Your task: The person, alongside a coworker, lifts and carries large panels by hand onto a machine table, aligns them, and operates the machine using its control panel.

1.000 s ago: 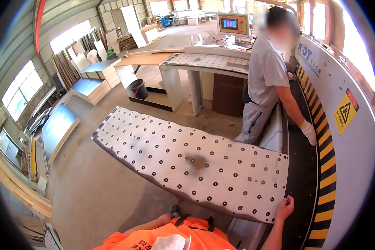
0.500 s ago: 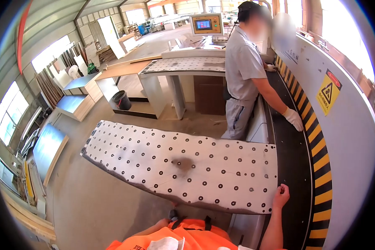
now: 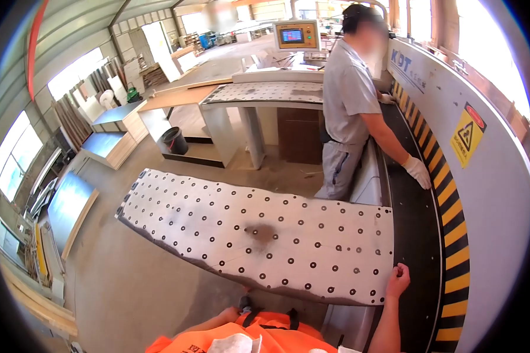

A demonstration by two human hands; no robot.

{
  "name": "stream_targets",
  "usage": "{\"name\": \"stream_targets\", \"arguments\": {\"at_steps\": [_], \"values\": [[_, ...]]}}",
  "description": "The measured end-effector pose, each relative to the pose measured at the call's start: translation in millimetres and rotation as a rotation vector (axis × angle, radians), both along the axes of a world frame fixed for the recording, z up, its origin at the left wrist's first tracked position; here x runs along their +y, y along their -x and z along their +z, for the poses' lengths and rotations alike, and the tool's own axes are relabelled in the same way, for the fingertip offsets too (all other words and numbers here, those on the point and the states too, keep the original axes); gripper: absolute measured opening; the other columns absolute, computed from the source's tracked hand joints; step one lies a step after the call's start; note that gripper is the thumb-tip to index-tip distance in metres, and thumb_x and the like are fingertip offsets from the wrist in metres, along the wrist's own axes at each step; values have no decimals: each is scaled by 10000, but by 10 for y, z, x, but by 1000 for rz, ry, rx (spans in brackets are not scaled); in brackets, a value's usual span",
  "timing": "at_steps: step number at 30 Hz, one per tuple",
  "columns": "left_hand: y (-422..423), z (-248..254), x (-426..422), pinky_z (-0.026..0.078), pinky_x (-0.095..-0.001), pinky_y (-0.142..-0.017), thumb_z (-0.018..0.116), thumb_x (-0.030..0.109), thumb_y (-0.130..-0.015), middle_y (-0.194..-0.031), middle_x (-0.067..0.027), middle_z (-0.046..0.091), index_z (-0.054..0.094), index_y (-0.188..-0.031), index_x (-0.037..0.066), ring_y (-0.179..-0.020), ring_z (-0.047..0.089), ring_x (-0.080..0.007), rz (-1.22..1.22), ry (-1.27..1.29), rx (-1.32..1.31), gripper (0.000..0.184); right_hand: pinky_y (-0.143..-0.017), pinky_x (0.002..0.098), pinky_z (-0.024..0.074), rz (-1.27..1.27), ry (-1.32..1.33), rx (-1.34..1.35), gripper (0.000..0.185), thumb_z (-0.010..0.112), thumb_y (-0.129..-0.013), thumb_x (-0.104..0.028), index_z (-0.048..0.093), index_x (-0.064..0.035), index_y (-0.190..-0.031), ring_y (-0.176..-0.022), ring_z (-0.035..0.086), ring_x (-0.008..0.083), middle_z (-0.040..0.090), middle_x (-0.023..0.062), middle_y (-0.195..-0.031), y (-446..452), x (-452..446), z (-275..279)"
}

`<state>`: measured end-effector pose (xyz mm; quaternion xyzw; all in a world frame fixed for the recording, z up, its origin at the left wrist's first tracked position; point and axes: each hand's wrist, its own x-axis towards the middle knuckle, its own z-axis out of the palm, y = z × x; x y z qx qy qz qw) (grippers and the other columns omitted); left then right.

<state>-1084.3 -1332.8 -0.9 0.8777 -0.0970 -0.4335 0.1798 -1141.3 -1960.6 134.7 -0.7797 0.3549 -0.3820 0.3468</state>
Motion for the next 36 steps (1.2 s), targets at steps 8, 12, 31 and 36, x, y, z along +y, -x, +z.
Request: {"name": "stream_targets", "arguments": {"at_steps": [8,12,31,36], "values": [[146,-145,72,507,-405,-879,683,519,-823,-1019,-220,714,721,-1120,77,-1026,685,-344,93,198,-54,534,-694,288,523,-52,-7,-29,174,645,-841,-55,694,-19,-1004,-733,651,146,688,86,-797,12,83,64],[232,14,52,512,-408,-838,640,543,-861,-962,-236,712,729,-1057,44,-994,692,-333,205,169,-38,544,-663,275,521,-76,-1,-63,165,652,-837,-40,685,1,-994,-699,649,132,687,86,-777,-11,83,61],[263,550,255,512,-431,-845,616,515,-882,-974,-258,697,714,-1073,28,-1023,670,-405,159,176,-5,532,-679,288,533,-110,5,-75,133,644,-834,-43,683,7,-950,-703,657,156,699,100,-795,-15,187,166],[260,413,527,516,-432,-825,619,504,-884,-964,-251,699,718,-1066,40,-1000,677,-396,151,157,-27,508,-678,296,529,11,-63,-105,128,643,-844,-80,688,-5,-938,-726,652,146,702,90,-807,150,909,159]]}}
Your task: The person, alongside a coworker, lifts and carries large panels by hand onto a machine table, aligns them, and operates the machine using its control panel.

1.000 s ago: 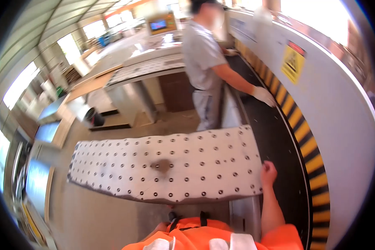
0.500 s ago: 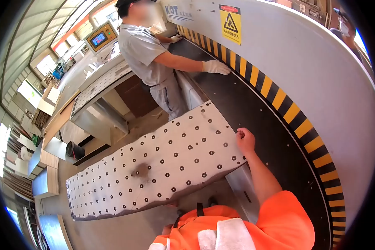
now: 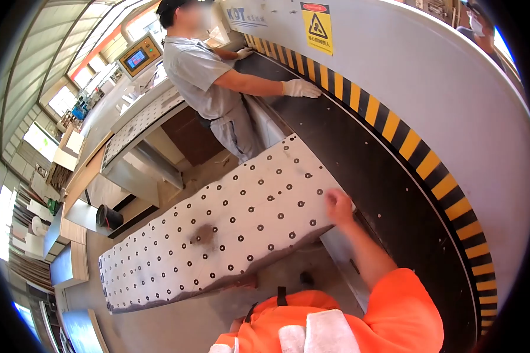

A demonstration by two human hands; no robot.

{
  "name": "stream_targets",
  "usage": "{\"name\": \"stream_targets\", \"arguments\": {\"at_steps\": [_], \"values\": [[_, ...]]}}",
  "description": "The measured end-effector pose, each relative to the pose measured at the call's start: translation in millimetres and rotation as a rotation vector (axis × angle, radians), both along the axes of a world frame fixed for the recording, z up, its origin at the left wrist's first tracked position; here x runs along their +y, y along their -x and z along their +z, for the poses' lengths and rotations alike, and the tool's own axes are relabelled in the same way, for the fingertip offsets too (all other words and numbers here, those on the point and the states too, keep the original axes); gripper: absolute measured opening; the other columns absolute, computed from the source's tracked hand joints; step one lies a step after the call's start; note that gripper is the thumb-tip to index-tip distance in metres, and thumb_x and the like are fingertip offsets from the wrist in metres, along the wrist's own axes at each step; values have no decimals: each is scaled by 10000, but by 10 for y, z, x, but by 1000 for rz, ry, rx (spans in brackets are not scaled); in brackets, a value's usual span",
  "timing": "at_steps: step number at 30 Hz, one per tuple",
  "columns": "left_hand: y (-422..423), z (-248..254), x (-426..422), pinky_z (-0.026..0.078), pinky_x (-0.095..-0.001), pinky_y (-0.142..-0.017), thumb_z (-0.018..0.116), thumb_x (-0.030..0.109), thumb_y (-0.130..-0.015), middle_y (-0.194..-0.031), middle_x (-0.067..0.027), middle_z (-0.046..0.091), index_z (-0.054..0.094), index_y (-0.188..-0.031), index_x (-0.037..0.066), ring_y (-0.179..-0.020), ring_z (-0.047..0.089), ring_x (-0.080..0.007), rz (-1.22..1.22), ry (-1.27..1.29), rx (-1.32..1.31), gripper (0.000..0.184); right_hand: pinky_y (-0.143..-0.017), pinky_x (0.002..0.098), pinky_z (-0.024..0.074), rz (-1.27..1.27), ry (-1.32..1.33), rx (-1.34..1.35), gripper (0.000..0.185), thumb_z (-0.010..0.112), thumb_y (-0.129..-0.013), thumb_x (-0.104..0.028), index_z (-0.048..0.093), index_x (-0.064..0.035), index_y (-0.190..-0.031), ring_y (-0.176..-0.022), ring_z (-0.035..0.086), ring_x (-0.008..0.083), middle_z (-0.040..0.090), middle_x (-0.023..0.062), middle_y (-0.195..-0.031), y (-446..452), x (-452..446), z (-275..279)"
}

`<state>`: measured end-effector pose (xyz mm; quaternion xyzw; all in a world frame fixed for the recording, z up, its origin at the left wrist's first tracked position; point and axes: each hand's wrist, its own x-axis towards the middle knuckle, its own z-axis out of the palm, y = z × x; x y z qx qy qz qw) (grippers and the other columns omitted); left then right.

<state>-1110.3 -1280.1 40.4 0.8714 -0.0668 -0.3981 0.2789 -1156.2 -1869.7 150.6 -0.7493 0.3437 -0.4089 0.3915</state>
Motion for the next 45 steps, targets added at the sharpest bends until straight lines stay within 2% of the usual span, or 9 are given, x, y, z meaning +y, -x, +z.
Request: {"name": "stream_targets", "arguments": {"at_steps": [2,3,7,14,19,28,38,41,45], "values": [[-41,505,-232,515,-434,-822,623,500,-881,-960,-245,700,722,-1059,50,-993,680,-391,-42,-84,-1,494,-700,339,543,183,-103,58,160,638,-850,-128,689,-24,-960,-760,679,245,701,130,-843,224,769,136],[-52,488,-191,516,-439,-818,626,494,-878,-960,-244,699,721,-1060,55,-988,678,-396,-44,-53,-1,484,-699,337,544,182,147,45,153,638,-843,-125,695,-36,-954,-768,686,253,701,138,-856,299,1101,45],[-204,435,4,519,-457,-807,641,472,-860,-970,-236,696,709,-1082,76,-984,667,-417,-195,42,-84,459,-698,329,549,355,-211,90,181,673,-834,-154,712,-39,-968,-763,691,217,714,118,-871,724,2336,-34],[-492,196,822,513,-463,-841,655,460,-829,-1039,-227,693,684,-1146,87,-1038,651,-413,-456,-6,-47,491,-737,317,565,438,-314,349,192,682,-853,-164,718,-39,-995,-806,711,189,739,102,-902,1219,3610,-250],[-344,-770,2235,525,-408,-892,683,406,-814,-1107,-213,697,676,-1182,40,-1071,668,-352,-187,-47,-31,519,-770,319,562,306,-458,383,232,686,-863,-210,722,-54,-1031,-818,711,191,742,100,-917,1314,4372,-202],[394,-796,3596,523,-395,-906,697,362,-818,-1121,-208,700,672,-1196,23,-1073,670,-335,59,-113,106,508,-800,335,561,580,-429,545,274,671,-848,-229,711,-54,-1055,-859,714,245,737,127,-949,1476,5144,-146],[264,-1085,3079,523,-367,-901,730,319,-816,-1096,-196,716,670,-1199,2,-1040,688,-303,-22,288,44,501,-804,309,562,422,-408,466,228,695,-856,-177,712,-35,-1033,-852,711,189,738,106,-935,1643,5048,-141],[48,-451,2595,519,-363,-913,726,276,-826,-1132,-201,706,660,-1229,6,-1074,678,-289,-171,38,-29,489,-807,309,562,408,-420,443,233,694,-857,-181,712,-34,-1037,-857,712,188,739,107,-939,1650,5110,-172],[-46,-66,2358,527,-377,-896,669,330,-849,-1079,-219,710,670,-1197,13,-1061,684,-315,-157,50,-7,471,-811,308,561,405,-470,437,253,696,-859,-191,709,-32,-1056,-864,712,183,739,106,-950,1700,5259,-110]]}}
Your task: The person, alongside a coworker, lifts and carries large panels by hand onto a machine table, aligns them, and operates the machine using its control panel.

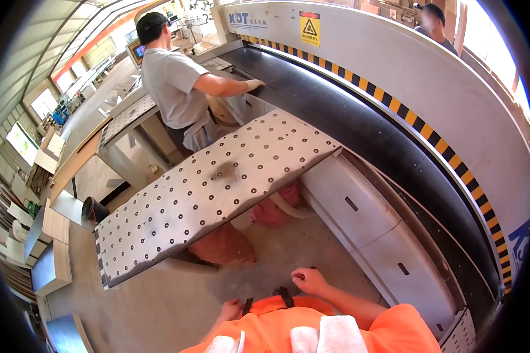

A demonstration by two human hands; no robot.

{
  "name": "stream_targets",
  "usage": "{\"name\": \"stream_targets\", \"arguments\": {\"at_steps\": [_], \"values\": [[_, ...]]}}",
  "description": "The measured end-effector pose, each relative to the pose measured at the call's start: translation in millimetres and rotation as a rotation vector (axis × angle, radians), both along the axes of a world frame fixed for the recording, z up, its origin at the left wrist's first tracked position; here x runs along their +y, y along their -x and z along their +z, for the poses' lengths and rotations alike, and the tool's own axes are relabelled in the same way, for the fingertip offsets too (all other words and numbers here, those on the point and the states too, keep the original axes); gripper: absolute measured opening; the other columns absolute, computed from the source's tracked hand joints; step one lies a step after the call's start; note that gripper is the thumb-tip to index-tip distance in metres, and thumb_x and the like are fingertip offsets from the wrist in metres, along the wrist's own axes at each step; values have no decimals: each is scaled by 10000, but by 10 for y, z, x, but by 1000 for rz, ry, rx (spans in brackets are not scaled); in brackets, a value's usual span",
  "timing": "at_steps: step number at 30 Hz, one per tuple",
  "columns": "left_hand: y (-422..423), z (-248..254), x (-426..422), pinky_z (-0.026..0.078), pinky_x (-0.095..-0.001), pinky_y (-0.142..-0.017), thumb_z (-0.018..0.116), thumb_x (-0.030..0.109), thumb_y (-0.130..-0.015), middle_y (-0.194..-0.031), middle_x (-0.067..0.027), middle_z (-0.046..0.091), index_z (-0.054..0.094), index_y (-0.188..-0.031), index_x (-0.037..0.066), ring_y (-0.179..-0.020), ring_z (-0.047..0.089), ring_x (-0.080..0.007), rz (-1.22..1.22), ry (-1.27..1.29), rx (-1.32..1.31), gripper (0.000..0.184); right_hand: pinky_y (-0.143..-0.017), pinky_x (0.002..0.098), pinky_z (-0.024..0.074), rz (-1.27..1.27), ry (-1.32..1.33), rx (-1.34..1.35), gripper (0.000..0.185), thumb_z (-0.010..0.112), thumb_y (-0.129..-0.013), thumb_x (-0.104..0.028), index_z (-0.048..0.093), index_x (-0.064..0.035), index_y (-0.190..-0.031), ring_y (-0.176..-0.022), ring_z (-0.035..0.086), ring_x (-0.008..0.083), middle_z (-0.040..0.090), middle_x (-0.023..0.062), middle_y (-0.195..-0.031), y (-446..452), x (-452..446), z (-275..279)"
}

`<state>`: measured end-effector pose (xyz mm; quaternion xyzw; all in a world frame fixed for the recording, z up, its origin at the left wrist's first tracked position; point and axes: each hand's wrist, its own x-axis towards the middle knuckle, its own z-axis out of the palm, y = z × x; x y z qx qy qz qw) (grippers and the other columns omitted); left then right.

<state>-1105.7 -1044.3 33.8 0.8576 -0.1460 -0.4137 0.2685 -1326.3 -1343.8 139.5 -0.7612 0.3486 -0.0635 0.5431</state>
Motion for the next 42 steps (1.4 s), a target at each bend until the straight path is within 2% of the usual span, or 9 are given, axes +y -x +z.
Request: {"name": "stream_targets", "arguments": {"at_steps": [7,11,14,17,21,23,29,35,42], "values": [[42,-94,324,521,-380,-866,681,271,-843,-1096,-224,706,669,-1168,-26,-1055,682,-315,67,28,114,440,-811,294,556,13,-63,-42,256,688,-872,-165,699,-17,-1080,-869,703,152,740,88,-967,47,130,181],[188,624,266,510,-390,-855,671,230,-847,-1105,-242,698,663,-1151,-55,-1070,675,-328,179,57,237,417,-808,282,551,19,-70,-93,243,673,-882,-140,692,-8,-1086,-875,694,131,738,75,-967,-48,126,515],[150,196,406,507,-412,-871,670,232,-851,-1100,-255,696,663,-1135,-78,-1083,668,-337,3,-129,137,420,-803,276,547,44,-72,-130,236,665,-886,-125,689,-7,-1089,-878,686,120,734,70,-971,-154,147,714],[30,-319,466,506,-414,-906,681,255,-844,-1147,-266,679,647,-1184,-84,-1131,646,-347,-93,-84,186,481,-794,272,545,86,-55,-169,229,661,-887,-114,688,-10,-1090,-873,678,113,729,65,-975,-220,175,870],[73,-799,528,497,-399,-960,709,376,-842,-1231,-265,643,610,-1266,-62,-1196,609,-352,111,42,329,618,-783,276,546,140,-17,-204,224,664,-883,-110,689,-13,-1083,-856,678,125,724,70,-973,-322,248,1083],[76,-54,268,489,-387,-985,721,449,-835,-1262,-265,626,591,-1293,-57,-1220,593,-349,31,-48,333,694,-779,285,550,156,-2,-193,218,668,-876,-111,692,-17,-1072,-852,688,150,723,81,-974,-346,293,1170],[98,-285,352,480,-388,-999,712,524,-814,-1280,-245,621,612,-1291,-16,-1226,588,-344,-21,-103,222,727,-771,306,554,175,41,-173,207,674,-866,-113,697,-24,-1052,-853,704,200,721,102,-972,-362,387,1343],[59,-435,503,461,-411,-1040,618,418,-835,-1293,-201,620,634,-1297,78,-1226,581,-341,-183,-167,122,574,-765,313,554,190,100,-203,187,671,-869,-106,701,-25,-1036,-853,702,209,719,103,-965,-332,460,1456],[67,-636,668,461,-412,-1040,603,379,-837,-1280,-212,623,639,-1284,67,-1218,585,-349,-145,-124,166,546,-777,306,548,103,101,-236,173,667,-867,-100,708,-21,-1016,-868,699,190,723,98,-952,-184,504,1621]]}}
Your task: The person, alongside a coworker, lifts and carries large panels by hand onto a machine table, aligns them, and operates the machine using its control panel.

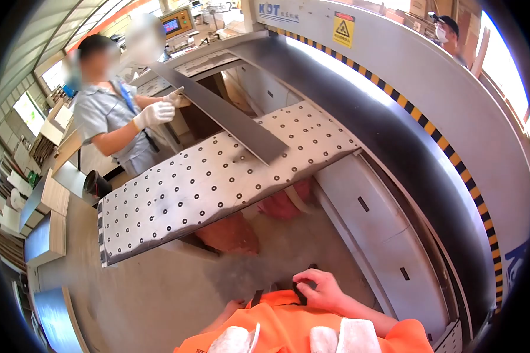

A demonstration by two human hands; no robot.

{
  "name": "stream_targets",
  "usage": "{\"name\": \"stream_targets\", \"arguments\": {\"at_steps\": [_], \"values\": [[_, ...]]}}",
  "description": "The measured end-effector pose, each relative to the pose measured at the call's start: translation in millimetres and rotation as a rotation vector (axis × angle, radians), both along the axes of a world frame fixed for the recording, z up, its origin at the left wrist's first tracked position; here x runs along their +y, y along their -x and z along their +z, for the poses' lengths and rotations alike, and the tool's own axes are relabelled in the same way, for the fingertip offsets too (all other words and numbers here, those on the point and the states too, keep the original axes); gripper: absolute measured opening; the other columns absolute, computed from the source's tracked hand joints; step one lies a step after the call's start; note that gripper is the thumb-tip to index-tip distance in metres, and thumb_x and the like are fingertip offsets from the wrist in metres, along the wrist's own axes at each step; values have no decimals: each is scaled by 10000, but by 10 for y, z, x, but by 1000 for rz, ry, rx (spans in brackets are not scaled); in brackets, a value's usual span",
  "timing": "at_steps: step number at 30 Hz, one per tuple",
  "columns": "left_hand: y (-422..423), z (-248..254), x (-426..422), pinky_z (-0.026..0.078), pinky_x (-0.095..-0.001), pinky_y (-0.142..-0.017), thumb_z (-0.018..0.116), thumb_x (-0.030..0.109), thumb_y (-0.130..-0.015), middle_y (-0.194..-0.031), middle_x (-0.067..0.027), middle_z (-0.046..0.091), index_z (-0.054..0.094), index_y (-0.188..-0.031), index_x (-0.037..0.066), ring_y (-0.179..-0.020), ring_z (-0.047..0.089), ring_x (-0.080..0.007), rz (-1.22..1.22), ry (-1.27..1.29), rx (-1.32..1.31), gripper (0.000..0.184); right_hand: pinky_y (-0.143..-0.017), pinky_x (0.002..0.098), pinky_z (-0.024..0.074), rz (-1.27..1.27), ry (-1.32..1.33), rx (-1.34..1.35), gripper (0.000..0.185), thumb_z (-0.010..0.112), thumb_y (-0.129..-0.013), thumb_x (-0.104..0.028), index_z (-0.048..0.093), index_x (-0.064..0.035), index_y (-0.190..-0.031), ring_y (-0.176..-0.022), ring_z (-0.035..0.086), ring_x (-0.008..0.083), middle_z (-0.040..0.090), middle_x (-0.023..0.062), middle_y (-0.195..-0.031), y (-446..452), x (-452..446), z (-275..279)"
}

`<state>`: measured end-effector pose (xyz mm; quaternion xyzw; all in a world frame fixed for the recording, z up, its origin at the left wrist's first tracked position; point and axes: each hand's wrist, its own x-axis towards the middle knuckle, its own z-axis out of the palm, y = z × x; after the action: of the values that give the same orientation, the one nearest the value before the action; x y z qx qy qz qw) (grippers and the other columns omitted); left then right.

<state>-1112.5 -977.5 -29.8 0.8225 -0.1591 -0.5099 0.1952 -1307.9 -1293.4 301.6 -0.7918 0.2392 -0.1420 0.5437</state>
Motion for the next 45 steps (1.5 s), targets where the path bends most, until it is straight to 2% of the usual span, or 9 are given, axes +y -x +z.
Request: {"name": "stream_targets", "arguments": {"at_steps": [6,11,14,22,28,32,36,43,45], "values": [[47,139,30,475,-405,-1021,588,380,-839,-1242,-194,648,664,-1257,103,-1189,604,-348,-125,-23,-42,506,-802,314,555,-592,-392,2,231,656,-884,-79,662,-13,-1105,-889,688,179,723,102,-977,1199,-304,-926],[-40,-230,8,496,-418,-983,559,349,-845,-1179,-165,680,692,-1204,127,-1136,631,-339,-340,-202,-11,442,-773,321,518,-1304,-753,-248,573,690,-872,-426,573,-6,-1244,-848,629,182,665,83,-1021,2405,-637,-1603],[-69,68,-197,499,-431,-967,543,305,-849,-1169,-173,679,694,-1196,135,-1118,635,-344,-384,-130,-159,415,-804,326,501,-1441,-782,-413,726,684,-851,-555,519,8,-1279,-884,588,179,606,79,-1069,2769,-854,-1702],[296,250,-722,501,-434,-952,570,303,-841,-1181,-196,666,683,-1204,110,-1105,632,-373,-320,30,-189,426,-873,296,504,-1505,-1007,-978,672,765,-813,-513,581,22,-1175,-966,599,200,620,96,-1108,3263,-1159,-1681],[884,766,-1304,498,-430,-957,609,298,-837,-1184,-206,668,671,-1209,58,-1105,634,-375,-314,105,-62,448,-864,293,542,-1599,-842,-970,486,731,-897,-328,588,37,-1185,-995,636,222,637,124,-1107,3368,-1135,-1864],[1138,806,-1516,517,-406,-906,657,304,-840,-1110,-196,702,658,-1236,46,-1012,683,-340,-217,400,-98,473,-847,282,559,-1589,-839,-850,423,701,-923,-291,592,29,-1178,-978,642,214,647,126,-1069,3233,-919,-1587],[1110,863,-2242,522,-311,-819,726,408,-863,-1034,-118,708,593,-1287,-48,-865,668,-176,21,482,277,637,-798,261,564,-1515,-849,-786,395,671,-945,-289,593,23,-1173,-920,649,202,655,110,-1015,3352,-734,-1667],[1183,1735,-3416,506,-328,-853,703,467,-895,-1098,-67,643,565,-1287,7,-1017,619,-168,471,662,765,620,-814,283,548,-1406,-807,-841,364,625,-972,-308,603,-5,-1174,-921,651,190,678,100,-1040,3062,-367,-1498],[1267,1744,-3610,514,-327,-843,707,437,-900,-1059,-67,651,598,-1194,19,-976,634,-173,503,684,847,523,-681,288,523,-1442,-814,-748,360,634,-954,-388,631,-38,-1036,-780,625,174,665,61,-900,3184,-289,-1587]]}}
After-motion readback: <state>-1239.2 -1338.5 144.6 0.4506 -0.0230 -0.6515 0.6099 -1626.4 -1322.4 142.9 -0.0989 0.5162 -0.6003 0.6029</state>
